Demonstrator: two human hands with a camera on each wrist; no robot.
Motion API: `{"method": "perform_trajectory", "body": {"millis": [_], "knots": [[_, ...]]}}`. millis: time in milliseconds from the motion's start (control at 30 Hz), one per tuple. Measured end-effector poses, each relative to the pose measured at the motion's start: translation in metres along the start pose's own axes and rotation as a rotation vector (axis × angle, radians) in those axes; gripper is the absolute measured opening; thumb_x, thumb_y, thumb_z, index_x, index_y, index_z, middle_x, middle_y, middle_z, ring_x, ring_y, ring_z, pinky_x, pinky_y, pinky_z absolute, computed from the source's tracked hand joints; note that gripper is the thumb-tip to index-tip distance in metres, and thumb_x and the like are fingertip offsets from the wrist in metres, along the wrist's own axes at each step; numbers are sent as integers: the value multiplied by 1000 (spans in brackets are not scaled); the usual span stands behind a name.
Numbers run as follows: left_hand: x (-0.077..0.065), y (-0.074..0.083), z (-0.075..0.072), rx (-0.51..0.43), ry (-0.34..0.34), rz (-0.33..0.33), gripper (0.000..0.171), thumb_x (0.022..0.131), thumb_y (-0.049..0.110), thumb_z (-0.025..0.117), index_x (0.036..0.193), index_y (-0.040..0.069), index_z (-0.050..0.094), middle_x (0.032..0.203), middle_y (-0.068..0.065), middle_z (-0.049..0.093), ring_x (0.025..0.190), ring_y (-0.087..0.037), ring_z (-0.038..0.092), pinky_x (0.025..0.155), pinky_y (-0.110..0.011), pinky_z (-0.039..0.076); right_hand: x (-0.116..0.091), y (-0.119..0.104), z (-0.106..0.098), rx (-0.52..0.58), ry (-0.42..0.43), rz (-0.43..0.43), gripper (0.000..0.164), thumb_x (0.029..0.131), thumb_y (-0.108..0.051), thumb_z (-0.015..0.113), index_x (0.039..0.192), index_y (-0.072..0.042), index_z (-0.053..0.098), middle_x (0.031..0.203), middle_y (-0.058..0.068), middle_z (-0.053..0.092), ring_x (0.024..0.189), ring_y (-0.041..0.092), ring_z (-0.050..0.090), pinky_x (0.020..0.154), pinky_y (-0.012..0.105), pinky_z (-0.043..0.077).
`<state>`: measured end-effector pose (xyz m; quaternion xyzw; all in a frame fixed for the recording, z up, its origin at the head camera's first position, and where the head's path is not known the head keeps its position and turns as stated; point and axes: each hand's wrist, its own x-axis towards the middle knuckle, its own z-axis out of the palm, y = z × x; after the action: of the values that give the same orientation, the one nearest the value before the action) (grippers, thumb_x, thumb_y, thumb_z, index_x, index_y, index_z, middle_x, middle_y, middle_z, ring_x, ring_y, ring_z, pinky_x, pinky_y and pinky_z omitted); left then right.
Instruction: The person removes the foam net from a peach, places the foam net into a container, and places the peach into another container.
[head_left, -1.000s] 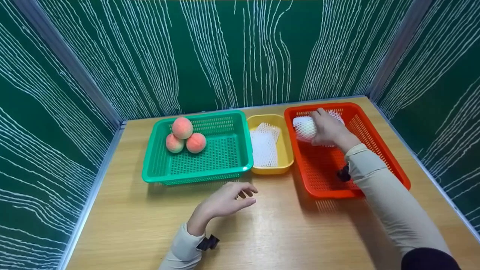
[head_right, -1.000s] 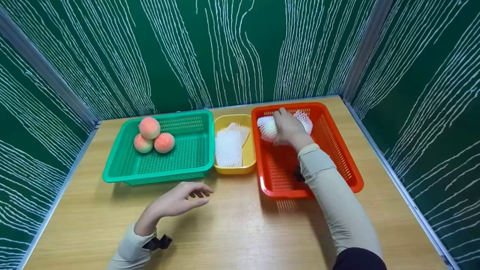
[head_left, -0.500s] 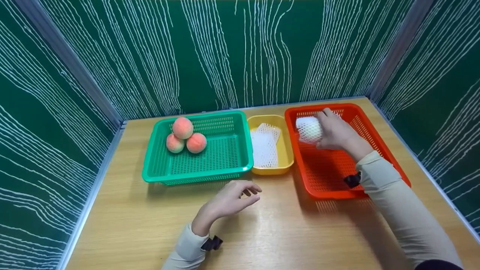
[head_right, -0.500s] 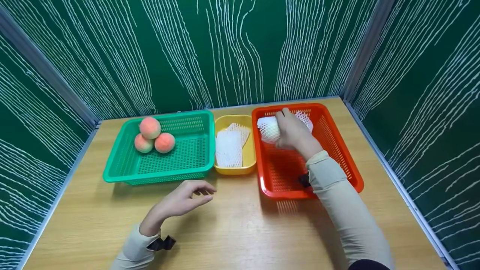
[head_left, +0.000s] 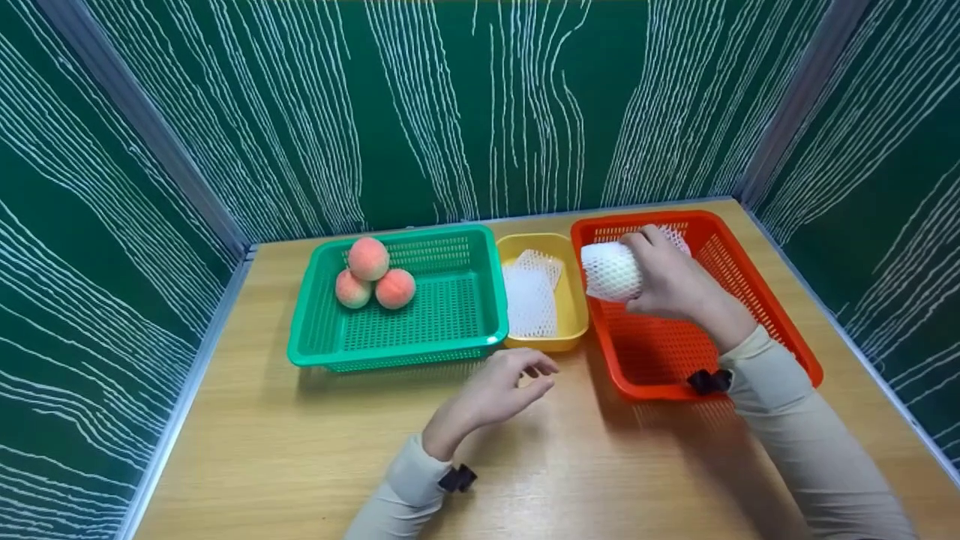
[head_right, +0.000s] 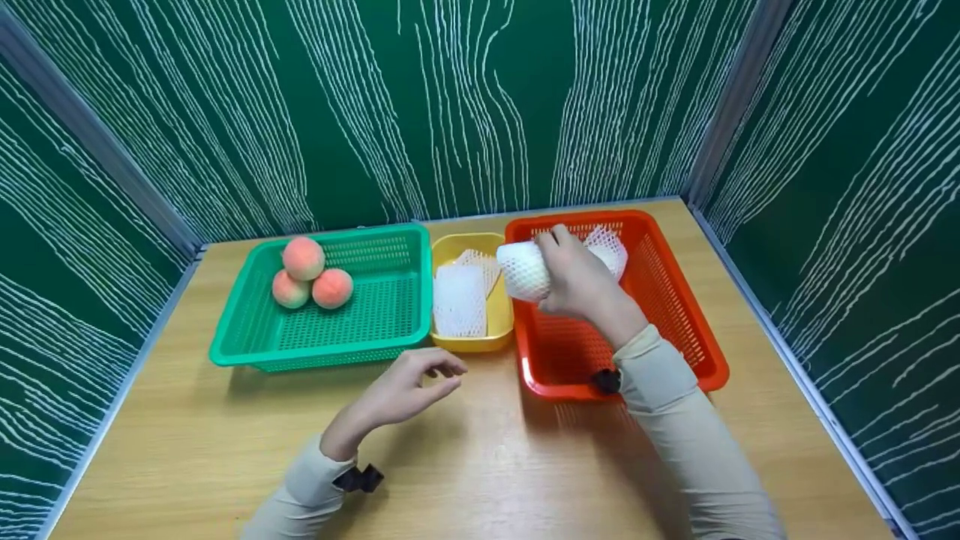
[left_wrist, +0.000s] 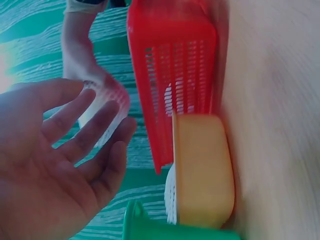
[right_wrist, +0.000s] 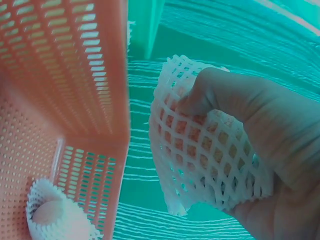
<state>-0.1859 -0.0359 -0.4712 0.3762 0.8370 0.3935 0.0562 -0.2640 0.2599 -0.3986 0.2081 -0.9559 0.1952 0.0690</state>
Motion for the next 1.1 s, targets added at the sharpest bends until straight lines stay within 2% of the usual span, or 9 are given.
{"method": "perform_trajectory", "body": {"millis": [100,333,400,500,733,867,1000,1100], "knots": [[8,2,12,30,22,53,19,96,20,60,111,12,69,107,1,68,94,-4,59,82,-25,51,-5,-4,4,18,12,-8,90,53,-9,91,130,-4,45,122,15,44,106,32,48,86,55,49],[25,9,41,224,56,198,25,94,20,63,118,14,68,111,4,65,102,-6,57,89,-13,41,-14,-17,13,75,23,-25,92,55,-10,93,133,-8,43,124,12,44,107,30,48,87,54,50],[27,11,47,257,38,217,26,94,22,64,119,15,68,112,5,64,103,-4,55,90,-13,40,-15,-21,15,89,28,-37,93,56,-10,93,133,-8,43,125,12,44,107,30,49,86,54,50],[27,13,51,309,17,212,24,94,24,64,116,18,70,110,8,63,102,-4,54,89,-13,40,-17,-28,17,102,34,-50,92,56,-10,93,133,-10,43,125,11,45,108,29,48,86,54,50],[18,7,47,334,25,162,18,94,25,65,110,20,72,107,8,64,100,-6,57,89,-16,42,-24,-42,22,140,73,-153,91,55,-10,94,132,-11,45,127,9,47,110,26,48,88,51,50],[12,2,40,345,56,176,16,93,23,65,106,16,72,101,6,65,94,-8,58,84,-17,45,-28,-50,25,173,95,-219,91,56,-10,93,133,-11,45,128,8,47,111,25,49,90,50,49],[6,-2,29,351,107,176,16,92,22,66,104,15,72,98,6,66,91,-9,59,82,-19,47,-34,-59,29,189,87,-231,92,55,-8,93,134,-12,46,130,6,47,113,24,48,91,49,49],[0,-5,20,283,132,131,15,94,22,64,104,15,73,100,7,68,93,-8,61,82,-19,47,-39,-66,33,190,67,-212,92,56,-10,93,135,-15,46,130,2,46,112,21,48,88,46,51]]}}
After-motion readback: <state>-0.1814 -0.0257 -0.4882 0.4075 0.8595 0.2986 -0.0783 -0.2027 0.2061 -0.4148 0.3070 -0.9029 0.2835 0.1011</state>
